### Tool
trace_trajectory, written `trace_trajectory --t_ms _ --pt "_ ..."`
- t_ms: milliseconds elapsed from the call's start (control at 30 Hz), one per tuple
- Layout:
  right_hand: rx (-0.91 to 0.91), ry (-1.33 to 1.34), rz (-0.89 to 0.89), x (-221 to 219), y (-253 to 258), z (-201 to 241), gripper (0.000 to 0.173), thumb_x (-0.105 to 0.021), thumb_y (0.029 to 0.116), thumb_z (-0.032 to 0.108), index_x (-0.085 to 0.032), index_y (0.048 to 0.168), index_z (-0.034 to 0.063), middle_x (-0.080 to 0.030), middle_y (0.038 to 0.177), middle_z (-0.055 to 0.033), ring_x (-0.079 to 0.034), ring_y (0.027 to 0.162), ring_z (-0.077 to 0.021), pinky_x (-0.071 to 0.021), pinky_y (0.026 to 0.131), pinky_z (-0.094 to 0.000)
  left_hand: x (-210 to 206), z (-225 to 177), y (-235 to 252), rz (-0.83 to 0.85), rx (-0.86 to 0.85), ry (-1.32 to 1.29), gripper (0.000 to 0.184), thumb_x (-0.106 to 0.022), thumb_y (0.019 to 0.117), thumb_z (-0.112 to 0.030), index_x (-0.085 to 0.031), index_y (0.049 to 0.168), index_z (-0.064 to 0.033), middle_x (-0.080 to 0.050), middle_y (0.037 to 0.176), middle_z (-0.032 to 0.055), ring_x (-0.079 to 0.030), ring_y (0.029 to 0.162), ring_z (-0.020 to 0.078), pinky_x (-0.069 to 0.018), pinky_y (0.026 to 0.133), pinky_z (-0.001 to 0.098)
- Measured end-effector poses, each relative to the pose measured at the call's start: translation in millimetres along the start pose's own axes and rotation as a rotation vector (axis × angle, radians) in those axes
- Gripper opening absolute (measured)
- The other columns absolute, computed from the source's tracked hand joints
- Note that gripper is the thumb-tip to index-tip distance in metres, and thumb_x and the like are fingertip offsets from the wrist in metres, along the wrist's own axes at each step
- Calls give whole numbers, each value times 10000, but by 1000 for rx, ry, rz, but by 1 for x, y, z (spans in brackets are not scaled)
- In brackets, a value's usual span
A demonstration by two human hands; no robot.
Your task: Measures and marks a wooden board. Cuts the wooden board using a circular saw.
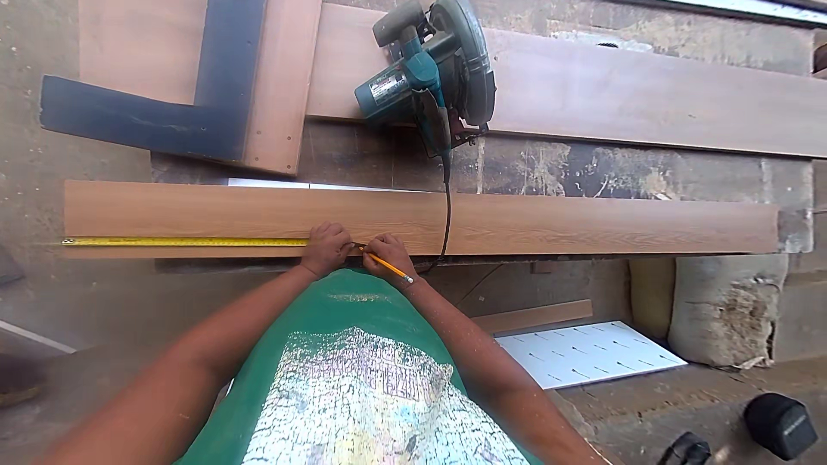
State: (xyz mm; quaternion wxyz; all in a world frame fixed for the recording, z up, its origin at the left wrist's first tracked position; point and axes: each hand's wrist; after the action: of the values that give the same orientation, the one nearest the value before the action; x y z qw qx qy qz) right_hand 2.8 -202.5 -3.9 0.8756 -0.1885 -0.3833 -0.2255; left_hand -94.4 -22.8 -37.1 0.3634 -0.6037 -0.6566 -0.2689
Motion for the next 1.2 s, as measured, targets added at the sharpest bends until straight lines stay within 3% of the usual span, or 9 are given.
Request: trace_trajectory --t_ms 267,367,433,533,600,800,1200 --pt "12 2 -20 -1 1 -1 167 -658 891 213 -765 879 84 -725 884 -93 -680 951 -294 -496 878 -489 0 1 1 20 8 0 151 -693 953 -193 -747 894 -65 -698 992 143 -644 969 360 -472 823 554" --pt "-27 180 -30 8 -1 -1 167 -642 871 163 -727 816 30 -708 890 -132 -665 943 -307 -476 905 -514 1 1 0 16 7 -7 153 -695 952 -195 -751 898 -63 -702 997 147 -646 973 365 -471 826 559" --pt "-31 309 -103 10 -6 -4 176 -593 861 144 -692 779 24 -698 884 -124 -656 923 -276 -480 887 -477 1 0 -1 5 -1 -12 150 -697 945 -191 -749 893 -60 -701 987 151 -647 966 369 -472 820 558" --pt "10 401 -194 10 -10 -10 212 -541 908 125 -718 867 15 -710 932 -118 -664 933 -243 -528 853 -422 3 -1 0 -6 -8 -24 147 -701 938 -179 -745 887 -49 -705 975 158 -652 957 377 -476 811 567" --pt "57 341 -187 9 -8 -9 247 -531 910 107 -755 925 5 -728 945 -137 -675 961 -276 -526 870 -445 2 0 -1 -9 -9 -17 147 -698 938 -182 -747 888 -52 -706 975 155 -653 953 372 -478 809 561" --pt "98 55 -71 0 -2 -8 178 -626 899 177 -772 907 75 -744 902 -95 -692 961 -302 -485 911 -508 3 -1 1 10 2 -21 143 -713 932 -183 -751 884 -53 -705 972 153 -650 964 371 -472 810 561" --pt "51 -9 -43 -4 -2 -6 168 -650 898 194 -774 895 81 -736 906 -111 -694 937 -309 -503 861 -495 1 1 0 3 -2 -24 138 -731 920 -186 -749 871 -58 -699 961 146 -644 935 361 -465 796 545"
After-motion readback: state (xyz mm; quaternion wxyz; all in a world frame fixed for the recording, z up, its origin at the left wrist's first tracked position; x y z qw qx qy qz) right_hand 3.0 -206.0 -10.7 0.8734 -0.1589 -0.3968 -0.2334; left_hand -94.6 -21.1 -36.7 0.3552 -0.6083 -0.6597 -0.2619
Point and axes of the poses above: each hand's wrist, its own y-axis towards the middle knuckle, its own x-axis out of the back of the hand, z = x × y
